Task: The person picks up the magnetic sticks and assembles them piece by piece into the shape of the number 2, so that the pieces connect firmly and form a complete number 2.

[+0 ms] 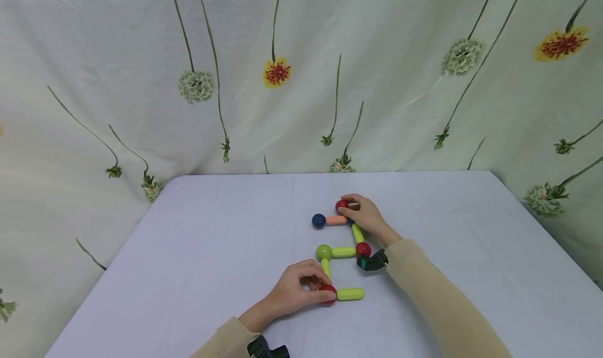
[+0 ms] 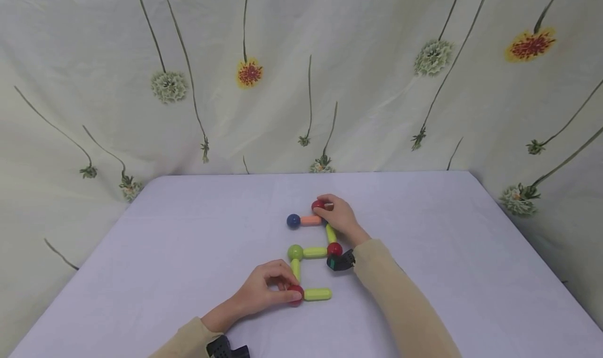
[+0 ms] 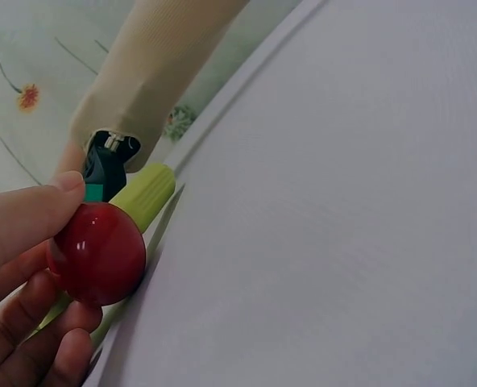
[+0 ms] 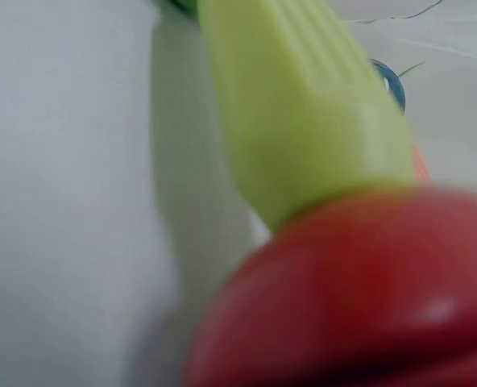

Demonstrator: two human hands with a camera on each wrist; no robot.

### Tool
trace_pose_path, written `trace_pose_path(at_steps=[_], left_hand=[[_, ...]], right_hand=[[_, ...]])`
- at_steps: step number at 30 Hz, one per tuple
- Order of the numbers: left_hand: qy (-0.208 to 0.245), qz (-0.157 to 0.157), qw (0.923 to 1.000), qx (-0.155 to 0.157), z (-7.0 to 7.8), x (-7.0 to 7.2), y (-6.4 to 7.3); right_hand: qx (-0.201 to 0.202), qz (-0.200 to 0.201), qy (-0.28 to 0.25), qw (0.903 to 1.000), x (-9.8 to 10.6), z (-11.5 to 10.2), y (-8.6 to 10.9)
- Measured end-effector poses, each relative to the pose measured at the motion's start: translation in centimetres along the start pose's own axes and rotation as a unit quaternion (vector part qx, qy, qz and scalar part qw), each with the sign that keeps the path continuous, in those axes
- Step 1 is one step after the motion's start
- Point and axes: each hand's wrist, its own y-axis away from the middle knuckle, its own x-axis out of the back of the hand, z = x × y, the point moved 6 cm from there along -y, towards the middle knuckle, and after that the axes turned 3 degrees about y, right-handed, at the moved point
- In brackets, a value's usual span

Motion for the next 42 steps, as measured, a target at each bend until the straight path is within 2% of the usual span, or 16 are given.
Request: trace_pose_path(at_steps=[3, 10, 25, 34, 42], left_hand=[[-0.004, 0.004, 1.0, -0.001, 0.7, 0.0, 0.1], [0.004, 0.004, 1.0, -0.002, 3.3, 0.3, 0.2], [-0.001, 0.014, 0.9998, -0.016, 3.4, 0.3, 0.2], [-0.004, 0.03, 0.9994, -0.014, 3.4, 0.4, 0.2], [-0.015, 0.042, 0.999, 0.009, 3.1, 0.5, 0.2]], right_hand=[[0.003, 0.0, -0.001, 1.0, 0.1, -0.1, 0.0], [0.017, 0.0, -0.003, 0.9999, 0.5, -0.3, 0.3], [0.044, 0.025, -0.011, 0.9986, 2.0, -1.0, 1.8], [0.108, 0.033, 0.004, 0.9936, 2.6, -1.9, 3.5], [0.159, 0.034, 0.007, 0.9867, 2.9, -2.6, 5.3]])
